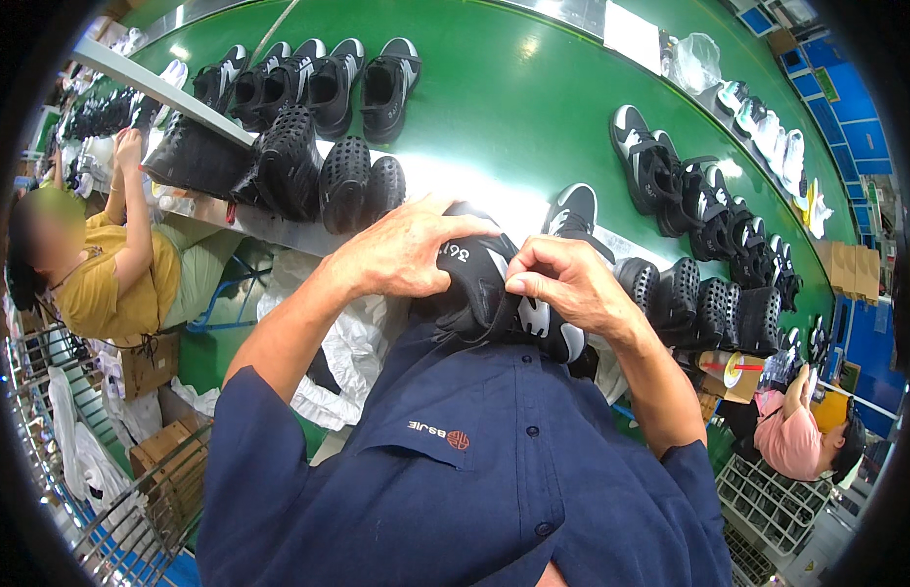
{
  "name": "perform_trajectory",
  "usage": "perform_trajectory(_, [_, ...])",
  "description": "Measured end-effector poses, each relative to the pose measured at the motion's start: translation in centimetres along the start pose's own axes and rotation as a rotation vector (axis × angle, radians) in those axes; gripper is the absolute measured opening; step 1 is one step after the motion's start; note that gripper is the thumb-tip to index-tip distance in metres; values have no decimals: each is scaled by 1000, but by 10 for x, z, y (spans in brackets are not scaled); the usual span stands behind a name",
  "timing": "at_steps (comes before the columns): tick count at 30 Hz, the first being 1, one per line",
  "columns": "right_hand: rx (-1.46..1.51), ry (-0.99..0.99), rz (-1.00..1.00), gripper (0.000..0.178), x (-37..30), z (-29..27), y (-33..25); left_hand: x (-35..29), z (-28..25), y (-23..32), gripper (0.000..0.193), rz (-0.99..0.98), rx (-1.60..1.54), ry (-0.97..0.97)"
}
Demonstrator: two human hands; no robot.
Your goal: The person inserts plastic shoe inserts into sneakers and fastens the shoe straps by hand on an assembly line.
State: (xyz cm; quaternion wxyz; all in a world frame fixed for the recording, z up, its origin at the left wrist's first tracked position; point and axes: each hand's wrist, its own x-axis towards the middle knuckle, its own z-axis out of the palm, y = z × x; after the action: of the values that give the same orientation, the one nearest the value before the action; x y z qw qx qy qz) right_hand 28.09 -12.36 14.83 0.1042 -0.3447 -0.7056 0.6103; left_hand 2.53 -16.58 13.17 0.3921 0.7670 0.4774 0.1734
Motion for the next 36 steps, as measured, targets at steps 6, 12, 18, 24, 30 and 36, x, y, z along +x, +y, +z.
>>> perform_trajectory(6, [-67,-67,-80,14,18,5,0,-1,2,-4,71,-47,-15,-45])
perform_trajectory(12, [-189,-107,-211,14,30,13,8,-7,5,-8,70,-26,19,-26])
perform_trajectory(18, [-205,36,-68,22,32,16,-19,-17,7,-6,69,-90,-12,-9])
perform_trajectory(24, [-353,520,-119,16,8,14,9,-54,66,3,70,-520,-196,502])
perform_trajectory(30, [-473,362,-85,39,-14,61,11,-44,100,11,70,-613,-196,776])
perform_trajectory(36, [-755,377,-448,26,-11,65,29,-49,118,1,70,-524,-175,899])
